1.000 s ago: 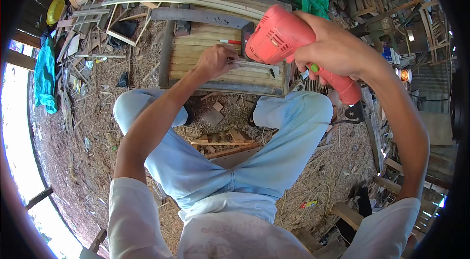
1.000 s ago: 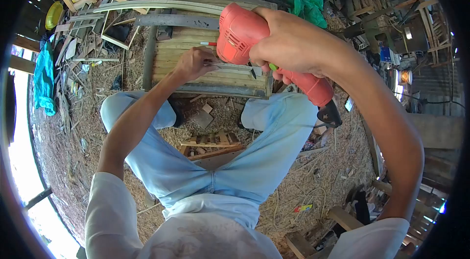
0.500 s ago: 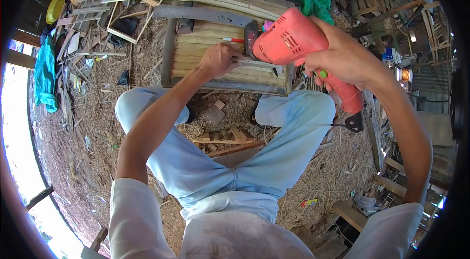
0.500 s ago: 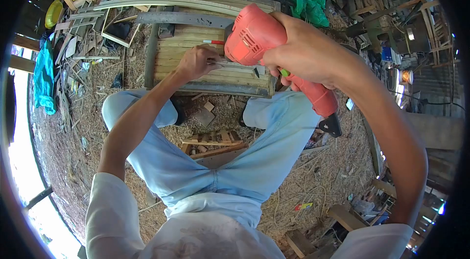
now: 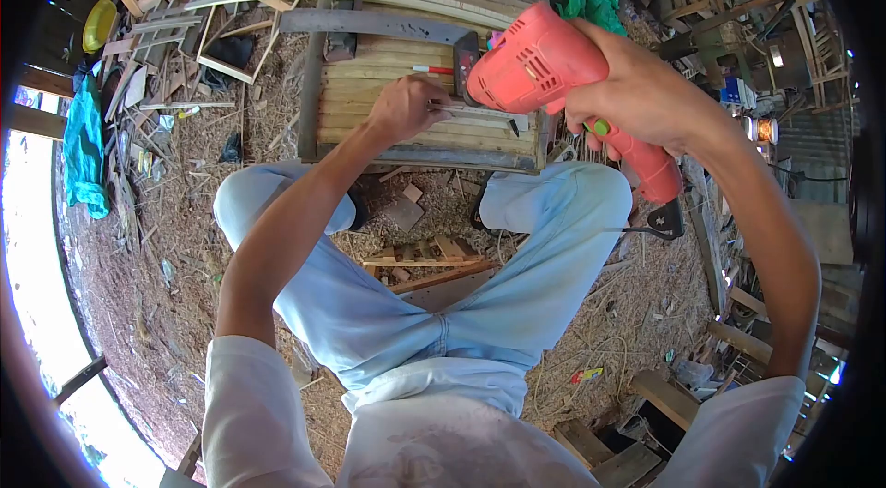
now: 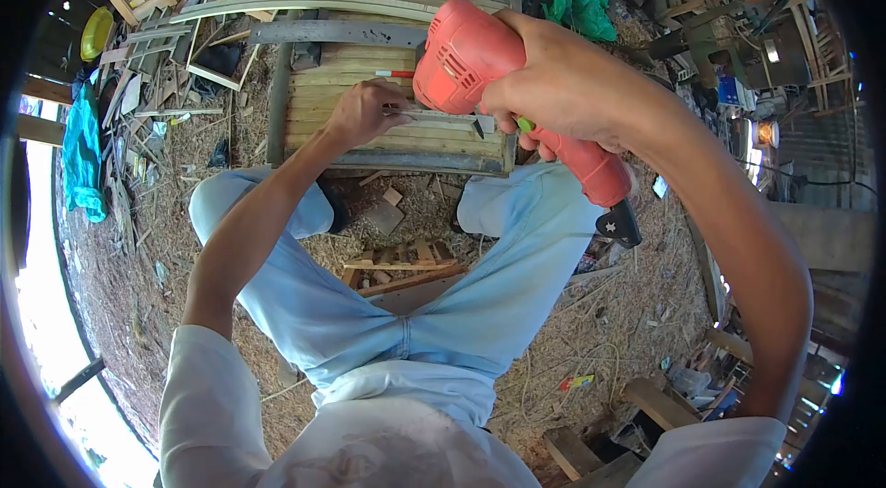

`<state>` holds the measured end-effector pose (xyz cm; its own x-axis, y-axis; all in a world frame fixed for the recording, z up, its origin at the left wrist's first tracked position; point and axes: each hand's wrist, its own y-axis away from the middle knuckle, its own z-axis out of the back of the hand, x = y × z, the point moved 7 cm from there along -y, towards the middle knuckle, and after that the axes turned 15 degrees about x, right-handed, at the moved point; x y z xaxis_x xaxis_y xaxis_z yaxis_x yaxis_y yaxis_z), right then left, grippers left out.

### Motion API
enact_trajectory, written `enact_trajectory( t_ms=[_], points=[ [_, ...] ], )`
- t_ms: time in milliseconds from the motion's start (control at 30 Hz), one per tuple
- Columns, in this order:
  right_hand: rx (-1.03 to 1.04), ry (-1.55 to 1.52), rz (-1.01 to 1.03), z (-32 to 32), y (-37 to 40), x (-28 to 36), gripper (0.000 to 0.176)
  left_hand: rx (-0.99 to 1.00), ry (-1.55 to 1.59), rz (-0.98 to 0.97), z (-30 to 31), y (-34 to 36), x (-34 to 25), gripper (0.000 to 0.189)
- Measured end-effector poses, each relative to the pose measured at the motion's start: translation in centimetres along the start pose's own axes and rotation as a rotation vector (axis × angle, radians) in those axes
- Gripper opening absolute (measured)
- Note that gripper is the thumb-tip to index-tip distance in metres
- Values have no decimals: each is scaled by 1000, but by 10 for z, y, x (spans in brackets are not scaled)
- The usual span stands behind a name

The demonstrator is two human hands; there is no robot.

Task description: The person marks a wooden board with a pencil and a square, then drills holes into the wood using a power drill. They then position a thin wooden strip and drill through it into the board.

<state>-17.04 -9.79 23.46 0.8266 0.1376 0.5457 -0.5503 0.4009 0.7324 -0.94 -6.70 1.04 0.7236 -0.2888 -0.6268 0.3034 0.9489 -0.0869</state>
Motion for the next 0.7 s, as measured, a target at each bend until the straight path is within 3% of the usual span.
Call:
enact_trajectory(
  t_ms=[700],
  points=[
    [13, -51, -5, -5, -7, 6, 57, -7, 7, -9, -1, -1, 2, 19]
  ],
)
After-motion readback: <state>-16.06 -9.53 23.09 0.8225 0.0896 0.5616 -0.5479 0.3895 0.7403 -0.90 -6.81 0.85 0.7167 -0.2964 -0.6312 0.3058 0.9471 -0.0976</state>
